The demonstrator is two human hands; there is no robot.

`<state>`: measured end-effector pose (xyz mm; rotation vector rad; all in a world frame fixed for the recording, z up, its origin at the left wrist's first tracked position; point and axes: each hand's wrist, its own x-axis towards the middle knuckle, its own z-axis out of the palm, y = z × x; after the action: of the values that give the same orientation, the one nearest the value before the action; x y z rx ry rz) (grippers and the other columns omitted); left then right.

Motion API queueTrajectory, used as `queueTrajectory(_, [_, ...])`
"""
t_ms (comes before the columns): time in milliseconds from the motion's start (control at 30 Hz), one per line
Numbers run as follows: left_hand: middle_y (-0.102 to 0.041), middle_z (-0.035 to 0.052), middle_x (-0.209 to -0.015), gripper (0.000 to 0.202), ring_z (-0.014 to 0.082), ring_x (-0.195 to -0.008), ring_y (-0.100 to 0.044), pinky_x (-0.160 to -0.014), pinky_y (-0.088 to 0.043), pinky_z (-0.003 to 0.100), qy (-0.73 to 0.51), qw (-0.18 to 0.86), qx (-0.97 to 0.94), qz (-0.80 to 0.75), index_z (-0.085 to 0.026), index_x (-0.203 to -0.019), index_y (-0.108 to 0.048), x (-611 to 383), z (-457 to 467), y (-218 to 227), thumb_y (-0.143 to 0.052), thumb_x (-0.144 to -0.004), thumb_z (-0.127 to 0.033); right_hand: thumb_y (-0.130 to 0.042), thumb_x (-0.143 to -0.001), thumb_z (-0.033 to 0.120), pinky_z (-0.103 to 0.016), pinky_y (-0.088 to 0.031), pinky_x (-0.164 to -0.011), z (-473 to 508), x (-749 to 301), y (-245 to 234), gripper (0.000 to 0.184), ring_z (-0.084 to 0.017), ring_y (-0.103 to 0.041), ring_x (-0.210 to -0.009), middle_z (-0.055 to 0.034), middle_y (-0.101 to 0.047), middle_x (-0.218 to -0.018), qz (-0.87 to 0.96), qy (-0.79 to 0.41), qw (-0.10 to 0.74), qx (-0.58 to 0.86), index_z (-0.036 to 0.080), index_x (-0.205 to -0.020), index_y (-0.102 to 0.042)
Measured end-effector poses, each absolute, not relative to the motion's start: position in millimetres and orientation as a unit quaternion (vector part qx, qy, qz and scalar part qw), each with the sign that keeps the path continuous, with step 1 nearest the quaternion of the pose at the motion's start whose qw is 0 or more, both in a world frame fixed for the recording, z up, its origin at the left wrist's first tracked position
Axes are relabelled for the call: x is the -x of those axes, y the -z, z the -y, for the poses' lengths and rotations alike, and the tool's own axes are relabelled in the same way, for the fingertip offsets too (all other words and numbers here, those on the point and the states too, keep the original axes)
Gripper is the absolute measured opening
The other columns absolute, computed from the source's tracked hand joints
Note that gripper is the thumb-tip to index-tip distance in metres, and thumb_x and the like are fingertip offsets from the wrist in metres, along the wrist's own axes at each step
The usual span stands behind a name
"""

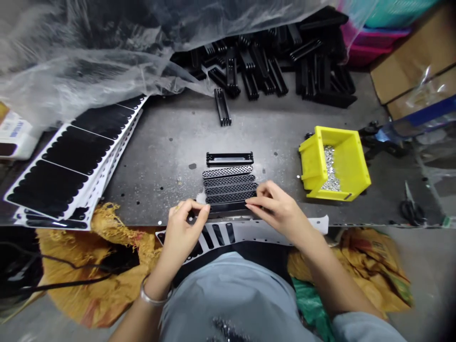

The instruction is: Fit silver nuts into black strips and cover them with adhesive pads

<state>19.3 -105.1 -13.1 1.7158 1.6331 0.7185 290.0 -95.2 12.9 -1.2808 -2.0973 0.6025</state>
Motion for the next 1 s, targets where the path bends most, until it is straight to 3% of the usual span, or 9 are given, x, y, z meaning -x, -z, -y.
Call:
queueTrajectory(67, [-0.071,-0.0017,-0.089,0.017,0.0194,-0.083,-0.062,-0.085,-0.037,0.036,-0.265,0.297,-0.672,-0.624,-0.025,-0.095,-0.065,-19,117,12,-0.060,-0.100,-0.040,-0.058,-0.101,0.014,-0.033,-0.055,-0.073,112,-285,-14,0.020,-0.018,-0.062,-0.083,-0.0082,-0.064,-0.094,0.800,-0.161,0.299,0.495,0.020,-0.113,-0.073])
queueTrajectory(200, [-0.072,-0.0012,-0.090,0.012,0.0211,-0.088,-0.062,-0.087,-0.035,0.037,-0.218,0.282,-0.749,-0.558,-0.026,-0.101,-0.067,-27,142,12,-0.063,-0.100,-0.038,-0.057,-0.103,0.019,-0.032,-0.060,-0.077,145,-266,6,0.024,-0.018,-0.066,-0.087,-0.0080,-0.066,-0.099,0.802,-0.237,0.296,0.462,0.020,-0.125,-0.067])
queueTrajectory(400, [-0.069,0.0010,-0.092,0.025,0.0199,-0.090,-0.060,-0.090,-0.038,0.038,-0.229,0.375,-0.752,-0.492,-0.025,-0.104,-0.068,-40,141,11,-0.044,-0.108,-0.027,-0.058,-0.102,0.016,-0.035,-0.061,-0.085,146,-254,34,0.041,-0.019,-0.067,-0.101,-0.0089,-0.065,-0.111,0.761,-0.273,0.391,0.439,0.026,-0.142,-0.061])
queueTrajectory(533, [-0.069,0.0016,-0.090,0.028,0.0202,-0.090,-0.061,-0.087,-0.043,0.036,-0.240,0.426,-0.738,-0.465,-0.026,-0.112,-0.070,-41,136,8,-0.043,-0.109,-0.028,-0.070,-0.096,0.023,-0.034,-0.062,-0.082,142,-260,25,0.042,-0.018,-0.066,-0.102,-0.0072,-0.063,-0.115,0.730,-0.360,0.417,0.404,0.031,-0.137,-0.066])
queueTrajectory(600, [-0.070,0.0018,-0.089,0.026,0.0196,-0.088,-0.062,-0.085,-0.044,0.035,-0.264,0.393,-0.738,-0.481,-0.025,-0.108,-0.070,-39,140,10,-0.044,-0.108,-0.025,-0.071,-0.095,0.018,-0.034,-0.062,-0.082,147,-265,17,0.037,-0.018,-0.067,-0.100,-0.0066,-0.065,-0.111,0.730,-0.365,0.434,0.380,0.030,-0.129,-0.072])
queueTrajectory(700, [-0.072,0.0012,-0.088,0.020,0.0184,-0.082,-0.063,-0.086,-0.042,0.036,-0.283,0.244,-0.774,-0.511,-0.025,-0.111,-0.070,-37,146,15,-0.051,-0.105,-0.020,-0.071,-0.093,0.013,-0.038,-0.062,-0.087,159,-282,3,0.024,-0.020,-0.072,-0.099,-0.0057,-0.068,-0.106,0.687,-0.443,0.439,0.373,0.029,-0.111,-0.077])
queueTrajectory(800, [-0.078,0.0047,-0.106,0.032,0.0211,-0.097,-0.069,-0.100,-0.040,0.038,-0.280,0.086,-0.819,-0.493,-0.026,-0.131,-0.067,-40,145,22,-0.064,-0.100,-0.018,-0.064,-0.100,0.023,-0.036,-0.066,-0.070,162,-306,-14,0.017,-0.016,-0.073,-0.077,-0.0040,-0.062,-0.109,0.545,-0.537,0.500,0.405,0.031,-0.113,-0.069])
queueTrajectory(900, [-0.071,0.0097,-0.136,0.046,0.0236,-0.128,-0.063,-0.115,-0.038,0.037,-0.281,0.059,-0.863,-0.415,-0.019,-0.146,-0.056,-50,134,31,-0.059,-0.100,-0.011,-0.066,-0.098,0.021,-0.027,-0.059,-0.057,151,-315,-25,0.026,-0.011,-0.066,-0.068,-0.0035,-0.056,-0.111,0.546,-0.464,0.503,0.484,0.033,-0.120,-0.067])
queueTrajectory(1000, [-0.068,0.0089,-0.142,0.045,0.0207,-0.137,-0.059,-0.121,-0.038,0.037,-0.294,0.075,-0.885,-0.354,-0.013,-0.148,-0.053,-60,120,39,-0.046,-0.104,-0.005,-0.068,-0.095,0.015,-0.031,-0.060,-0.078,129,-299,-27,0.043,-0.017,-0.067,-0.095,-0.0062,-0.058,-0.114,0.667,-0.301,0.406,0.547,0.033,-0.133,-0.067])
